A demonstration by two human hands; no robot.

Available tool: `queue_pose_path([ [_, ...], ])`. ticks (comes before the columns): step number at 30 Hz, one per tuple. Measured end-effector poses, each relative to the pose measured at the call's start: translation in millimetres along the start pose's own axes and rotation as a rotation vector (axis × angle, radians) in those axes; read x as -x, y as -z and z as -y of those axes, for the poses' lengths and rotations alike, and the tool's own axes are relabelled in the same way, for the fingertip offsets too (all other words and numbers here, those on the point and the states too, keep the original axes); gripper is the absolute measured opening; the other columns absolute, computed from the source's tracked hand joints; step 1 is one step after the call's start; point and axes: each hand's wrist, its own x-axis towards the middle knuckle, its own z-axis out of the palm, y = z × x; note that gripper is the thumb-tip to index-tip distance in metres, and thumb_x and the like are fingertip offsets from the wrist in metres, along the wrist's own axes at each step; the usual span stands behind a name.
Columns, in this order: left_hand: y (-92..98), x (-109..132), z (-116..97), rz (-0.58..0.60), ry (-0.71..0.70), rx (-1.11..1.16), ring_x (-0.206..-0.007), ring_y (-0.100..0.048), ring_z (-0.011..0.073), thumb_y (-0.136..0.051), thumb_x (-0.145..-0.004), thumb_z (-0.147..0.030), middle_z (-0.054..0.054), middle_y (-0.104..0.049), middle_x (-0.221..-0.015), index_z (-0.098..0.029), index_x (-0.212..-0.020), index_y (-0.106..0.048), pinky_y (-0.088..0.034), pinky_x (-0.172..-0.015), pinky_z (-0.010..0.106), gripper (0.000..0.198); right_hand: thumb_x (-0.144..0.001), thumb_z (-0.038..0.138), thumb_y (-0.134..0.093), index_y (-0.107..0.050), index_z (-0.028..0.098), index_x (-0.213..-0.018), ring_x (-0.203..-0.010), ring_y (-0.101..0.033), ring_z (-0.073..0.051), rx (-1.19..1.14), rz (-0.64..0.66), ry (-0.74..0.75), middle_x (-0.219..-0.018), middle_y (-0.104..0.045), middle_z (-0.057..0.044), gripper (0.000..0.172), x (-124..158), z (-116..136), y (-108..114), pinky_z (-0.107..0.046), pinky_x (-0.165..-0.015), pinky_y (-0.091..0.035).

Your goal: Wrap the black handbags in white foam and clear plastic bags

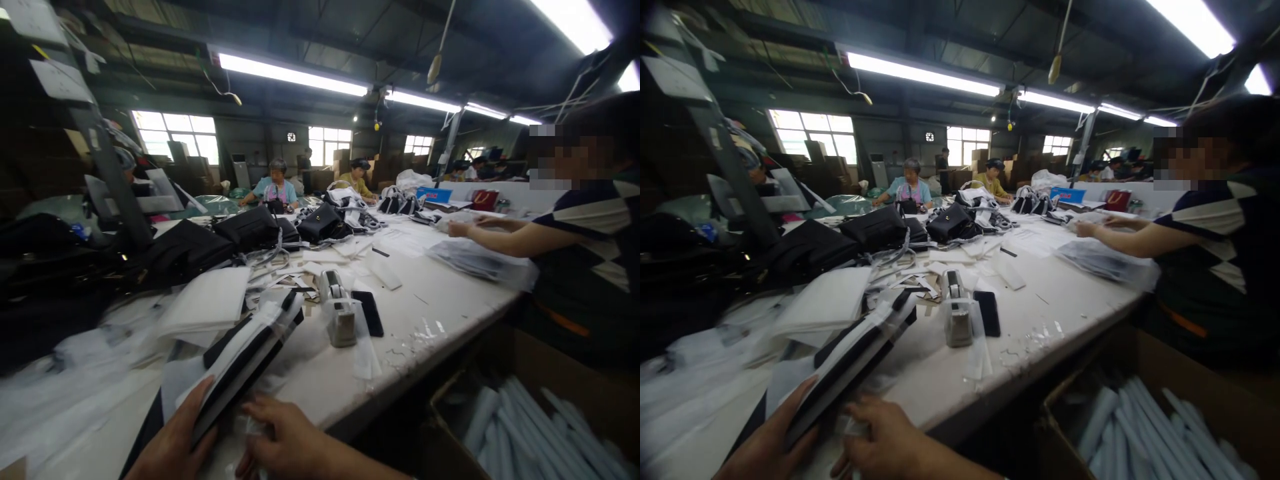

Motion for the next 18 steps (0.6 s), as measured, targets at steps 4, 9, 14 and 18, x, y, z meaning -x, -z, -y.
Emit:
queue_pose_path([
  [4, 19.8, -3, -24, 0.035, 0.189, -0.091, -0.091, -0.073, 0.0197, -0.045, -0.097, -0.041, 0.001, -0.066, -0.128, -0.037, -0.146, -0.035, -0.058, -0.071, 0.028, 0.051, -0.082, 0.041, -0.071, -0.033, 0.034, -0.151, -0.098, -0.071, -0.023, -0.063, 0.163, -0.068, -0.124, -0.068, -0.003, 0.079, 9, 19, -4, -0.029, -0.078, -0.058],
  [9, 28.6, -6, -41, 0.006, 0.225, -0.167, -0.096, -0.071, 0.0200, -0.044, -0.099, -0.032, 0.001, -0.065, -0.129, -0.033, -0.147, -0.036, -0.056, -0.077, 0.028, 0.049, -0.088, 0.040, -0.064, -0.052, 0.022, -0.141, -0.106, -0.067, -0.032, 0.353, -0.139, -0.183, -0.115, -0.071, -0.012, 0.057, 20, 19, 24, -0.043, -0.093, -0.052],
  [14, 30.2, -8, -38, 0.005, 0.238, -0.158, -0.097, -0.071, 0.0198, -0.050, -0.097, -0.029, 0.001, -0.066, -0.129, -0.033, -0.147, -0.038, -0.056, -0.081, 0.028, 0.052, -0.094, 0.042, -0.057, -0.052, 0.008, -0.138, -0.134, -0.044, -0.037, 0.737, -0.163, -0.127, -0.143, -0.049, -0.023, 0.056, -18, -32, 38, -0.053, -0.111, -0.036],
  [18, 32.5, -5, -29, 0.026, 0.272, -0.123, -0.099, -0.071, 0.0192, -0.052, -0.095, -0.030, -0.002, -0.065, -0.131, -0.037, -0.146, -0.038, -0.056, -0.072, 0.024, 0.053, -0.096, 0.034, -0.055, -0.054, 0.015, -0.135, -0.133, -0.045, -0.033, 0.843, -0.044, 0.116, -0.144, -0.049, -0.018, 0.043, -73, -59, 47, -0.053, -0.109, -0.038],
])
